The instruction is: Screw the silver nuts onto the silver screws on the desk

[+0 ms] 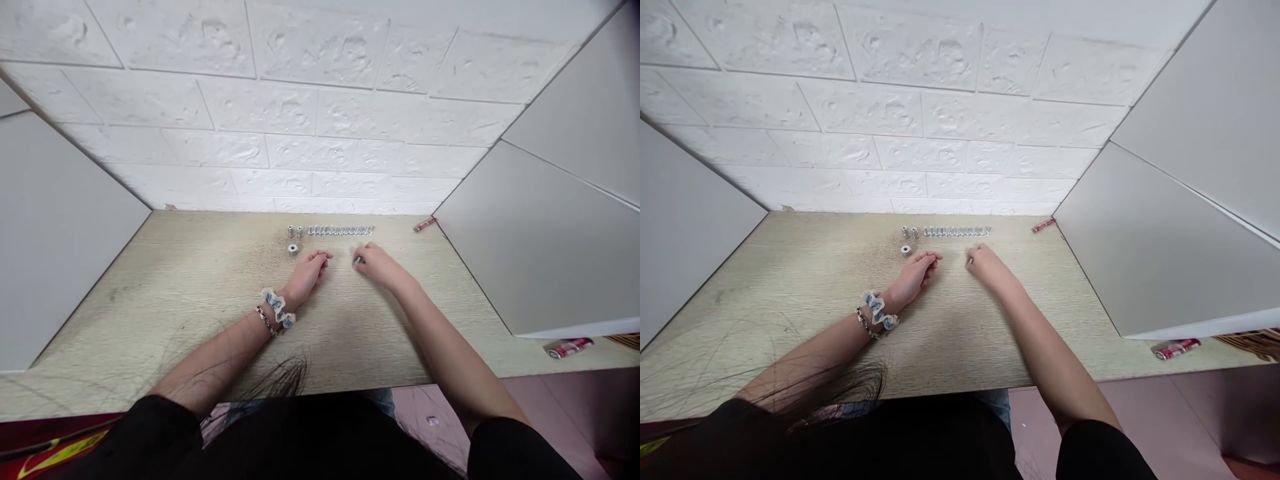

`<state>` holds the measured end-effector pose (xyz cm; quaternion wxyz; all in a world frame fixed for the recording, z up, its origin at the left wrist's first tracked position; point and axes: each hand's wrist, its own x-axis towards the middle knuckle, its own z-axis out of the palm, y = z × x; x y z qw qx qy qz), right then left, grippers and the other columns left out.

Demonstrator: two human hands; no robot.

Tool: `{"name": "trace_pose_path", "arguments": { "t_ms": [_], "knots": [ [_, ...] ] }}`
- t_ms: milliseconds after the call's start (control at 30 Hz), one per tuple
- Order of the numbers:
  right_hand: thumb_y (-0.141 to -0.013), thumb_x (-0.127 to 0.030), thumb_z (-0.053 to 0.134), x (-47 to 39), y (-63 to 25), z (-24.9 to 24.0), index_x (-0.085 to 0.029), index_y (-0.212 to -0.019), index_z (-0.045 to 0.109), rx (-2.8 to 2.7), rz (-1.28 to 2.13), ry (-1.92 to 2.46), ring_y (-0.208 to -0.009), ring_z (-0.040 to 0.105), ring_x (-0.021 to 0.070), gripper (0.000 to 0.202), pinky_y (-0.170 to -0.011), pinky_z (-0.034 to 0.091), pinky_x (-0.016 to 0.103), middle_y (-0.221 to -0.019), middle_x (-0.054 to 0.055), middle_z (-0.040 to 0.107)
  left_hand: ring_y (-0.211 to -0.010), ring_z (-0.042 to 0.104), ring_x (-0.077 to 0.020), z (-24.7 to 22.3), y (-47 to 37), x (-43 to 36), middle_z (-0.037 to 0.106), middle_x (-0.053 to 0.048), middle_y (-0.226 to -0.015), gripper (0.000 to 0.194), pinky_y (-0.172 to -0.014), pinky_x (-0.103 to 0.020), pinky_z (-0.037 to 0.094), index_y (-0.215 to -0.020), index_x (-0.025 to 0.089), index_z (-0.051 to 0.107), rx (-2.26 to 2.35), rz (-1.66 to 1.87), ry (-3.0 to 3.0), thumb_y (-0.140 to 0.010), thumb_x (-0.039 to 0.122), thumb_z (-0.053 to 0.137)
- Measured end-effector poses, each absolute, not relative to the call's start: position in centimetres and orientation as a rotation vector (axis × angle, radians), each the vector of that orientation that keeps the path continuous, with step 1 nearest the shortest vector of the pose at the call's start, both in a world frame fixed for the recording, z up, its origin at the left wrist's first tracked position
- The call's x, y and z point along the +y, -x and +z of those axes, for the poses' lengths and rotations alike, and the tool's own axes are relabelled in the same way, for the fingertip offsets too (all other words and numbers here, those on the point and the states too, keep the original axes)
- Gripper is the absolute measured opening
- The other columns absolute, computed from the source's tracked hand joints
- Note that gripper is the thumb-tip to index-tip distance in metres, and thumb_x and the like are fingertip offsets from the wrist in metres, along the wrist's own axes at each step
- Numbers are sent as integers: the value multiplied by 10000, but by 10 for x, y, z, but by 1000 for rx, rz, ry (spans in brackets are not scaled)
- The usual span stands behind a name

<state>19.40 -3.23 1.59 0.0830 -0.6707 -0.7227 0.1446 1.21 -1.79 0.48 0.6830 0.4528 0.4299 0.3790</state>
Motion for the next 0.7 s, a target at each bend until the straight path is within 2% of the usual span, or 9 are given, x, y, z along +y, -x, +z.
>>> {"name": "trace_pose_path", "arguments": {
  "t_ms": [200, 300, 433, 500, 600, 700],
  "knots": [
    [-785, -135, 531, -50, -137, 13, -134, -906, 615, -2416, 507, 1590, -862, 552, 184, 147, -806, 429, 312, -942, 100, 562, -400, 287, -40, 5, -11, -16, 353, 73, -507, 115, -388, -176, 201, -774, 151, 562, 1016, 939, -1098, -724, 219, 484],
    [-816, -169, 514, -59, -121, 15, -109, -989, 582, -2462, 508, 1539, -877, 560, 198, 195, -786, 442, 325, -996, 125, 565, -411, 292, -50, 5, -10, -15, 329, 76, -485, 108, -401, -183, 213, -760, 151, 553, 1016, 998, -1110, -715, 217, 481],
    [-819, -170, 508, -62, -118, 14, -106, -982, 578, -2468, 524, 1523, -878, 562, 210, 188, -784, 449, 345, -996, 131, 569, -416, 278, -56, 3, -9, -13, 311, 78, -484, 113, -410, -189, 215, -759, 154, 549, 1028, 1005, -1134, -712, 214, 466],
    [-813, -165, 512, -62, -121, 13, -111, -967, 578, -2439, 551, 1464, -900, 557, 210, 176, -807, 446, 355, -1021, 134, 568, -432, 306, -63, 2, -8, -12, 342, 71, -493, 127, -423, -193, 237, -765, 155, 560, 1048, 955, -1198, -712, 211, 459],
    [-817, -152, 482, -61, -126, 11, -128, -924, 575, -2368, 584, 1338, -948, 539, 200, 144, -840, 430, 348, -1025, 124, 579, -515, 411, -84, 1, -8, -11, 467, 40, -561, 134, -490, -199, 321, -746, 155, 583, 1068, 852, -1359, -710, 204, 464],
    [-814, -146, 447, -60, -131, 10, -152, -847, 559, -2273, 607, 1319, -887, 538, 178, 117, -787, 424, 318, -937, 91, 601, -641, 495, -112, 3, -8, -10, 563, 5, -662, 140, -595, -210, 383, -701, 152, 595, 1052, 783, -1490, -724, 223, 476]
  ]
}}
